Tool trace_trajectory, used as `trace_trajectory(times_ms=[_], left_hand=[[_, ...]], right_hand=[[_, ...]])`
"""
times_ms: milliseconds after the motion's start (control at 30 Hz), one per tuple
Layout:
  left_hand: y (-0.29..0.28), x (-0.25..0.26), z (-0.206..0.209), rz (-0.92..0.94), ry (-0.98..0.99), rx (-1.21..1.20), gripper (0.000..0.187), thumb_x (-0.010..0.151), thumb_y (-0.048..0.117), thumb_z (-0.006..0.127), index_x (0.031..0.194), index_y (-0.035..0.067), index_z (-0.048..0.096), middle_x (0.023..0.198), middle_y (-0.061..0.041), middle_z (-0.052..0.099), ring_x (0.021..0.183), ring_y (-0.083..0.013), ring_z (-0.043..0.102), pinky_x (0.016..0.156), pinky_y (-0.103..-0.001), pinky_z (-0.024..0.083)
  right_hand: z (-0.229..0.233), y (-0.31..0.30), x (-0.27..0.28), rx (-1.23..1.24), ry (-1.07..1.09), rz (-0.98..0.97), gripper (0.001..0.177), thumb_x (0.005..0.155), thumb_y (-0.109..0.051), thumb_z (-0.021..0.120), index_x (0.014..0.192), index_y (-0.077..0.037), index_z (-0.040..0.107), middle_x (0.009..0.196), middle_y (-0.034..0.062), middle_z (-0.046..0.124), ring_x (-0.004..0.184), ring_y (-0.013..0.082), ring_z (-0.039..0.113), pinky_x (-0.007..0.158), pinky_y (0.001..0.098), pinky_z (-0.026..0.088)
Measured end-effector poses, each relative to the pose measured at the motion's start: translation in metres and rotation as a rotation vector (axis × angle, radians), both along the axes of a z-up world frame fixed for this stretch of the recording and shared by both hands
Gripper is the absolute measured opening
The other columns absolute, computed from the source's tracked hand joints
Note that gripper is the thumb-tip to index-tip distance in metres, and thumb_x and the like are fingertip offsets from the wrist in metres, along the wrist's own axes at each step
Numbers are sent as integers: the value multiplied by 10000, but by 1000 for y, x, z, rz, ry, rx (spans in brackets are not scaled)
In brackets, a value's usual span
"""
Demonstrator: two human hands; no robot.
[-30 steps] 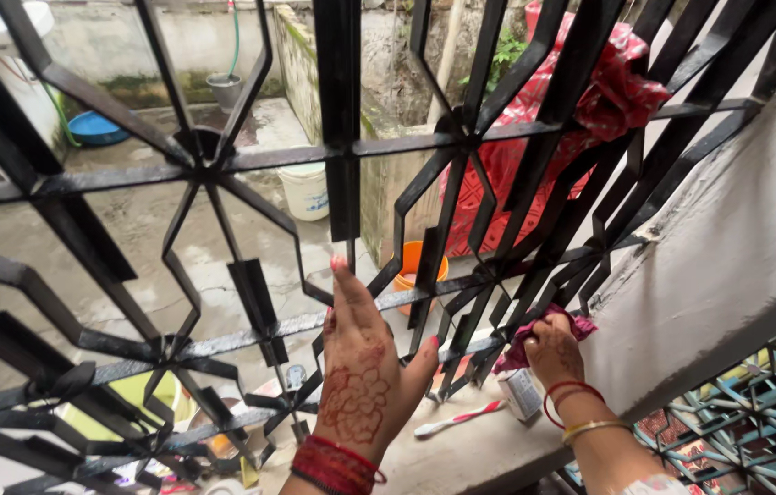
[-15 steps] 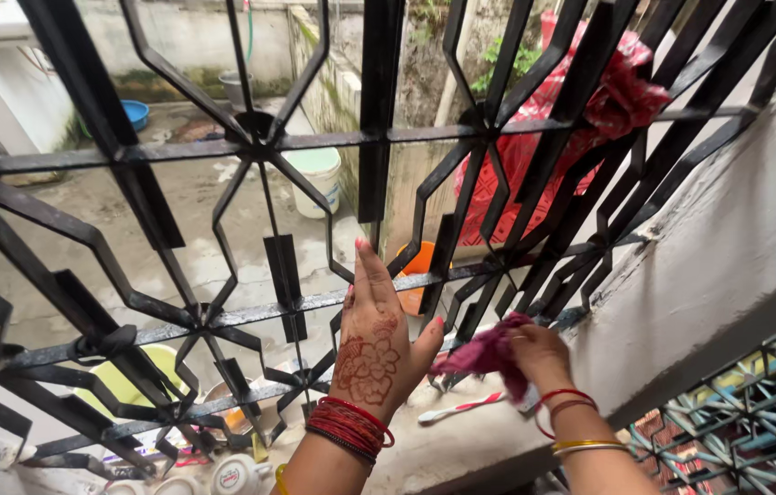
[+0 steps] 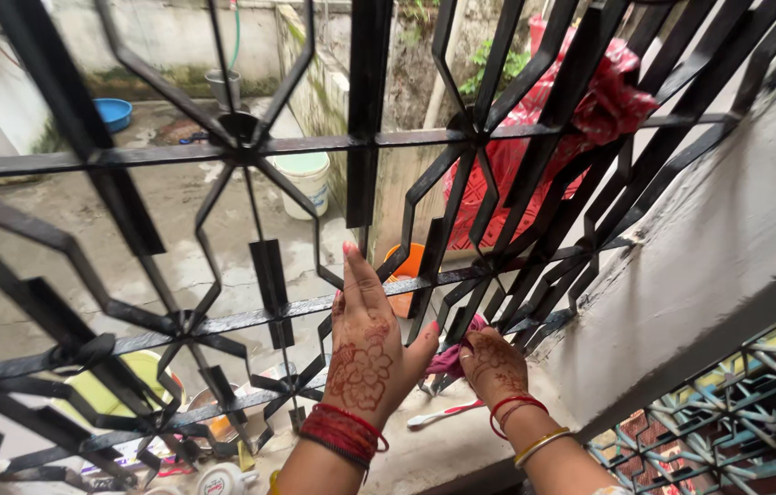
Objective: The person wipes a black metal window grille with a pink cloth. They move the cloth along the bars and intersections of the grille, cleaning different sections of the metal surface.
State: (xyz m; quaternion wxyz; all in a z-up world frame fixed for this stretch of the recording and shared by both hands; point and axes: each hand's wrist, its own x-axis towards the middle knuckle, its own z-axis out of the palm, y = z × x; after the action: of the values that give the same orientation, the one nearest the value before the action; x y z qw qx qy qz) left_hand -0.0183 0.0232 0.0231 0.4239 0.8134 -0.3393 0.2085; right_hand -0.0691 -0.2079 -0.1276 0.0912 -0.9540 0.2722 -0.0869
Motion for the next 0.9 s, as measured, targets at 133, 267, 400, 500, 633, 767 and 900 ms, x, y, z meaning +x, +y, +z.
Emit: trace_trajectory(times_ms=[133,267,400,500,633,767,900], left_hand=[[12,-1,7,-61,121,22,1279,740,339,825,1534,-126,-64,1600,-375,191,1283,-479,491,1083,-456,415],[30,-2,15,-163,162,-53,1144,823,294,807,1564,-120,41,1594,-373,231,1437,-473,377,1132,-438,398],[59,-21,24,-275,173,-78,681,917,352,718,1447,-11,495,1467,-259,553,1390,-341,533,1140,-404,447],[66,-32,43,-398,270,-68,672,915,355,715,1441,-4,502,1455,-253,561,1378,-339,540,1132,-404,451],[52,-43,41,-467,289,-80,661,912,358,712,1433,5,513,1440,-245,573,1362,-335,549,1121,-404,457],[58,-57,56,-490,285,-80,649,909,362,708,1425,14,523,1426,-237,585,1347,-332,558,1111,-404,462],[77,-71,71,-492,273,-82,638,906,366,704,1416,23,533,1411,-229,596,1331,-328,568,1100,-404,468]], right_hand=[[9,12,-7,163,69,-68,282,893,-371,595,1091,-223,731,1126,55,724,1067,318,680,928,430,547],[2,27,-5,171,-28,13,290,837,-372,647,1065,-222,747,1102,56,730,1065,308,677,934,407,549],[4,45,6,98,24,13,282,919,-349,606,1142,-207,703,1084,92,728,1056,329,675,906,429,549],[27,43,29,256,462,-128,285,829,-309,759,1087,-188,750,1163,49,725,1115,276,696,932,392,589],[16,50,17,179,48,-50,240,926,-345,619,1080,-192,722,1095,71,746,1085,295,691,945,411,552],[20,58,12,270,90,-54,259,903,-339,627,1110,-220,727,1149,55,732,1119,290,676,966,411,543],[28,70,1,297,155,102,305,849,-264,628,1123,-250,763,1162,68,731,1115,285,685,1011,386,530]])
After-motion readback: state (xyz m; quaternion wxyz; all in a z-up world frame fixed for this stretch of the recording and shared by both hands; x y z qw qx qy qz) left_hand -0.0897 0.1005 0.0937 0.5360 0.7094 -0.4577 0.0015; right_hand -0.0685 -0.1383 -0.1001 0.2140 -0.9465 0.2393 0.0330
